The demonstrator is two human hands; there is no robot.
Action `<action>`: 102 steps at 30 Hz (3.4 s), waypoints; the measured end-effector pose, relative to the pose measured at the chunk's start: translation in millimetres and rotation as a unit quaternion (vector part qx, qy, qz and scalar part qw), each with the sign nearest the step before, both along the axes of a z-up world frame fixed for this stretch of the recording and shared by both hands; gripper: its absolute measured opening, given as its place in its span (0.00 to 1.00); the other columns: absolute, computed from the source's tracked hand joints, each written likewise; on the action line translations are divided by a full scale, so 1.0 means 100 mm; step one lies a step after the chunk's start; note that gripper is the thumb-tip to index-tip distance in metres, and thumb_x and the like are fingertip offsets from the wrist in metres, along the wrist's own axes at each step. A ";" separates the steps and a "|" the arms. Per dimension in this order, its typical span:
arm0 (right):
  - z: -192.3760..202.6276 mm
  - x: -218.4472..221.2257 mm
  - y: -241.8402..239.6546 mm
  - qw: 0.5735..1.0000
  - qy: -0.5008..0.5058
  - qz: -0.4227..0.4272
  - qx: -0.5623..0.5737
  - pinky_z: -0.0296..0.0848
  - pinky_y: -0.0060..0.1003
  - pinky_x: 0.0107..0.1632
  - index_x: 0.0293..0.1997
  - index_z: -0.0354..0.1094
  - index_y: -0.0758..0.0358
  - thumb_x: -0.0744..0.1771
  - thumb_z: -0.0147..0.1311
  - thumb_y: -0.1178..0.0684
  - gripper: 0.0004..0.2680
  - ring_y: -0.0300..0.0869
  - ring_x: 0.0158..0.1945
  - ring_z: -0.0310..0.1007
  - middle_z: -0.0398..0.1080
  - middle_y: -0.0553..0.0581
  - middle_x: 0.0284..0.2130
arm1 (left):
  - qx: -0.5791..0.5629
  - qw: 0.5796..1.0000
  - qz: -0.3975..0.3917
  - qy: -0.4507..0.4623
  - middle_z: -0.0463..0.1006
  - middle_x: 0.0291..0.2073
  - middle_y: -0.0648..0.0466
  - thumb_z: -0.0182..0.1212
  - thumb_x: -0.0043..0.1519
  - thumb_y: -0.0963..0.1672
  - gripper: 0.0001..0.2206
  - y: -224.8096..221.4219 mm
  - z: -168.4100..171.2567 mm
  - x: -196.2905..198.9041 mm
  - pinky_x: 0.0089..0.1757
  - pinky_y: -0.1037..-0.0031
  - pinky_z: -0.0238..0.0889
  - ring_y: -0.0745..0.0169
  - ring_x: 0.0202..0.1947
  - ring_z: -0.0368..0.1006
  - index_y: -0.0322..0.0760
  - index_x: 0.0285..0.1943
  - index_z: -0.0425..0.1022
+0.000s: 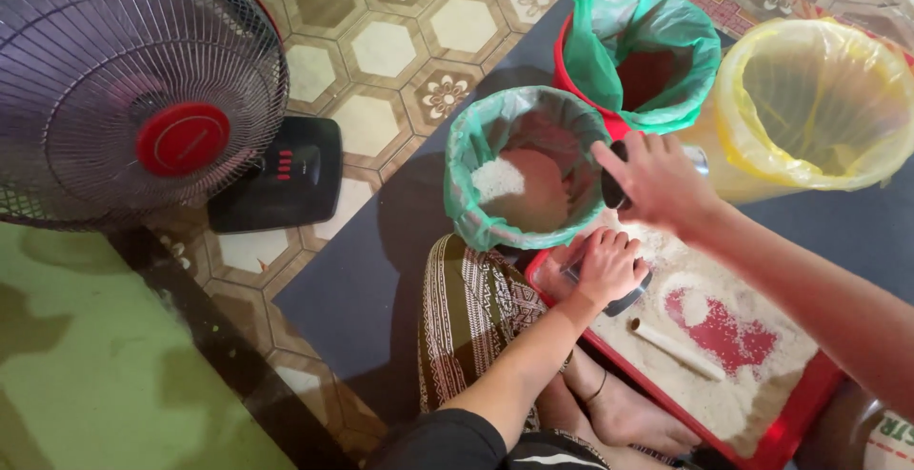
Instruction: Scooping and leveling white powder in a tray using metal cups and a small tube while sitting on the floor.
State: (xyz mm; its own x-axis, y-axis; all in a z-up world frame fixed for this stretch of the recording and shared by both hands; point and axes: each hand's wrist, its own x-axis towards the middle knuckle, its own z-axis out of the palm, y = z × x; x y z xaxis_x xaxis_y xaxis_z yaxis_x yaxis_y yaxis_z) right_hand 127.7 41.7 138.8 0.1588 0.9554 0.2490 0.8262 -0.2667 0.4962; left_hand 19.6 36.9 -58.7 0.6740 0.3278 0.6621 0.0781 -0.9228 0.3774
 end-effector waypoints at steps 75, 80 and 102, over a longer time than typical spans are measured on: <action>-1.89 -1.08 -3.32 0.790 0.370 -0.437 0.217 0.74 0.58 0.49 0.44 0.77 0.60 0.68 0.59 0.50 0.07 0.71 0.47 0.75 0.60 0.77 0.62 | -0.172 0.938 0.015 0.301 0.56 0.72 0.45 0.71 0.48 0.60 0.35 -0.29 0.66 -0.42 0.67 0.40 0.39 0.35 0.72 0.48 0.46 0.60 0.67; -1.86 -1.06 -3.58 0.663 0.404 -0.544 0.318 0.72 0.59 0.61 0.54 0.75 0.56 0.72 0.53 0.42 0.12 0.71 0.68 0.59 0.37 0.77 0.74 | -0.197 0.904 0.019 0.378 0.49 0.73 0.49 0.76 0.41 0.60 0.44 -0.25 0.47 -0.43 0.60 0.41 0.47 0.38 0.71 0.44 0.51 0.67 0.64; -2.79 -1.45 -3.02 0.438 0.495 -0.614 0.432 0.67 0.62 0.59 0.49 0.72 0.58 0.71 0.38 0.26 0.24 0.66 0.56 0.73 0.75 0.73 0.47 | -0.178 0.885 -0.089 0.420 0.59 0.61 0.52 0.68 0.46 0.62 0.36 -1.11 0.35 0.08 0.50 0.37 0.61 0.30 0.61 0.56 0.50 0.60 0.67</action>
State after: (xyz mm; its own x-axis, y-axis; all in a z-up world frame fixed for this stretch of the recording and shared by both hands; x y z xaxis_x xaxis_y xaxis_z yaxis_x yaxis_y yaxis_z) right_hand -17.8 -260.2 -140.6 0.8589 -0.3845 -0.3382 -0.5070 -0.5456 -0.6673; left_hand 27.9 -73.8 -24.0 0.9411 0.2548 -0.2221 0.3356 -0.7827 0.5241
